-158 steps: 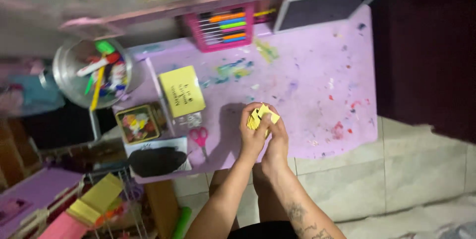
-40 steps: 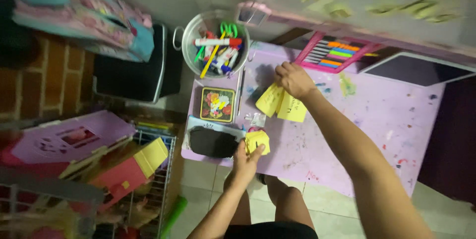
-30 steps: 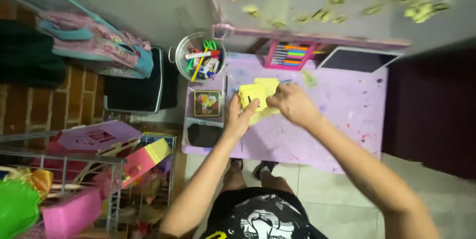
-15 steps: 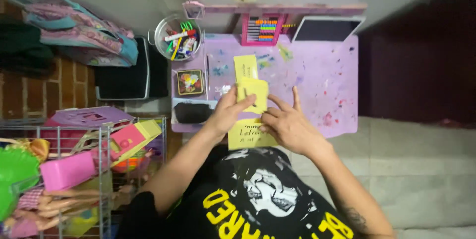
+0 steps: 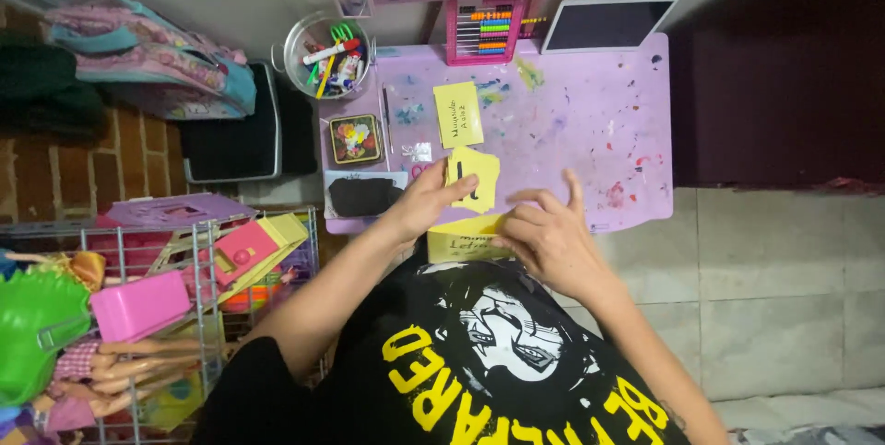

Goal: Organizing and stacking yellow educational letter and number cards on a purple desk.

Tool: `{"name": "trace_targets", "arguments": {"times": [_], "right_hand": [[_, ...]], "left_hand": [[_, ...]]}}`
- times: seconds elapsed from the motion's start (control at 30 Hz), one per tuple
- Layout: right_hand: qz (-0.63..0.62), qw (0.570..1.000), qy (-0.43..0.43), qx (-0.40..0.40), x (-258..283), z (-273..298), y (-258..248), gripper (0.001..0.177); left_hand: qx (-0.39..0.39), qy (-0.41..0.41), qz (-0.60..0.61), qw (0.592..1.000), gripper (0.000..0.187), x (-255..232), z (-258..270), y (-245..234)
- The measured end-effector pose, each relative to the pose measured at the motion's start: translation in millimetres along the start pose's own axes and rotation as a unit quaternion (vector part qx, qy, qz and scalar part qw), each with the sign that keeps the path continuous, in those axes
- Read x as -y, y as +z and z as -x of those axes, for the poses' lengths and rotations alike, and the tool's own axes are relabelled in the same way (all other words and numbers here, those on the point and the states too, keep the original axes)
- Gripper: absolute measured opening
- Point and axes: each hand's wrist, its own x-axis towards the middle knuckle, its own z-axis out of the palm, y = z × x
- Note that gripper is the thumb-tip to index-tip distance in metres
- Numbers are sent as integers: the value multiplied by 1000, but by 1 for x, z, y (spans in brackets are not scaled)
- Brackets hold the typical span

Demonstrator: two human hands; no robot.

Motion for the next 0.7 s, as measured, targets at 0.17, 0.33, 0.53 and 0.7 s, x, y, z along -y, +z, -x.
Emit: {"name": "trace_targets", "arguments": {"times": [0.17,0.33,0.53,0.7], "right_hand": [[62,997,-10,-43,4,-2,-10,13],[76,996,24,-43,12,-2,-18,16],[26,993,56,-96,6,16,5,20],[-139,969,99,-181,11,31,26,24]], "left_hand": [[-8,28,-39,999,42,-29,2,16],[-39,102,-306,946,46,-43,10,25],[77,207,-480,849,51,-62,24,25],[142,28,-574,806,49,-60,24,34]]}}
